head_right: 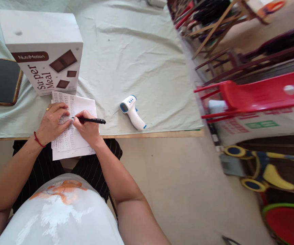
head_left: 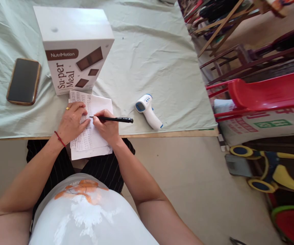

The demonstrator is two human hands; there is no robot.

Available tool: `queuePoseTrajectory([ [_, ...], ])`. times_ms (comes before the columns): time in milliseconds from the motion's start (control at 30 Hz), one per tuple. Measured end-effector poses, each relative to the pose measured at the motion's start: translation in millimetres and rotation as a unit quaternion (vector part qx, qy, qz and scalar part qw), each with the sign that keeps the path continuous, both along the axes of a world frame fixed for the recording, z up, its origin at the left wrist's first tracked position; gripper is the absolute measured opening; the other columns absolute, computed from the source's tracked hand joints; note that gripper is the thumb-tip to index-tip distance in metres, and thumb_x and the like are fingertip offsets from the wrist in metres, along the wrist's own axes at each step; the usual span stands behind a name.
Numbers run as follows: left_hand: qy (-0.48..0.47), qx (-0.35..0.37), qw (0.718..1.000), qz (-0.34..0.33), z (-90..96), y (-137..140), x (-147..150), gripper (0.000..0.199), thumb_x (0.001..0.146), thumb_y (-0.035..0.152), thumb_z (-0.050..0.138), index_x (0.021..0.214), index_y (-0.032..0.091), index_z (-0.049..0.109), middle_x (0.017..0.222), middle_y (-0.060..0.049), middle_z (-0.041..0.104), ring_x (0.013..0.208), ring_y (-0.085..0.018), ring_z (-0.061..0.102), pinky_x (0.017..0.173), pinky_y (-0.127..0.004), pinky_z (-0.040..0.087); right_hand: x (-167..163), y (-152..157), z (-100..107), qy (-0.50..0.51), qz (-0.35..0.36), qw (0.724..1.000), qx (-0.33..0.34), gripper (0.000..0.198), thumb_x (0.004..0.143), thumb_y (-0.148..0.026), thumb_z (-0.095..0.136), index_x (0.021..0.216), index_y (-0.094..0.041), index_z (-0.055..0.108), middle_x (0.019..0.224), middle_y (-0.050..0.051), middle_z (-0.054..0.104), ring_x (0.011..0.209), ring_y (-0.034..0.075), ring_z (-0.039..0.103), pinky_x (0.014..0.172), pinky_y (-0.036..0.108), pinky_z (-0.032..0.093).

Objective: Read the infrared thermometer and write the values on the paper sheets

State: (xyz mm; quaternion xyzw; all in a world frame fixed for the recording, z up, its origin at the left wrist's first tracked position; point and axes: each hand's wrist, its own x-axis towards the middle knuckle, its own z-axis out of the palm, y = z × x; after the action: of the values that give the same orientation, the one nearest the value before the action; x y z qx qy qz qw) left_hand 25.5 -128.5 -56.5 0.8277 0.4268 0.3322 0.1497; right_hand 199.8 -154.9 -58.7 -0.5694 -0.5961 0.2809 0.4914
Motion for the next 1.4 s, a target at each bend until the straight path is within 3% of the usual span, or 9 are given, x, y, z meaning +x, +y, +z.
queuePoseTrajectory([
  [1033,-0.003,-0.025,1.0,0.004,1.6,0.9,-1.4,0.014,0.088,0.014,0.073,0.094,0.021,0.062,0.123,-0.011,0.068,0.119,-0.03,0.064,0.108,-0.05,0.054,0.6,0.5,-0.2,0.0,-0.005,1.0,0.0,0.01,0.078,-0.028,0.058,0.069,-0.026,0.053,0.062,-0.004,0.057,0.059,0.013,0.053,0.064,0.029,0.052],
  [1400,-0.018,0.008,1.0,-0.009,-2.2,3.2,-2.0,0.015,0.087,0.014,0.074,0.093,0.019,0.062,0.118,-0.011,0.069,0.114,-0.029,0.065,0.105,-0.047,0.056,-0.7,-0.3,-1.6,0.004,-0.026,1.0,0.01,0.008,0.077,-0.028,0.057,0.07,-0.025,0.054,0.064,-0.004,0.057,0.062,0.013,0.054,0.066,0.029,0.053],
])
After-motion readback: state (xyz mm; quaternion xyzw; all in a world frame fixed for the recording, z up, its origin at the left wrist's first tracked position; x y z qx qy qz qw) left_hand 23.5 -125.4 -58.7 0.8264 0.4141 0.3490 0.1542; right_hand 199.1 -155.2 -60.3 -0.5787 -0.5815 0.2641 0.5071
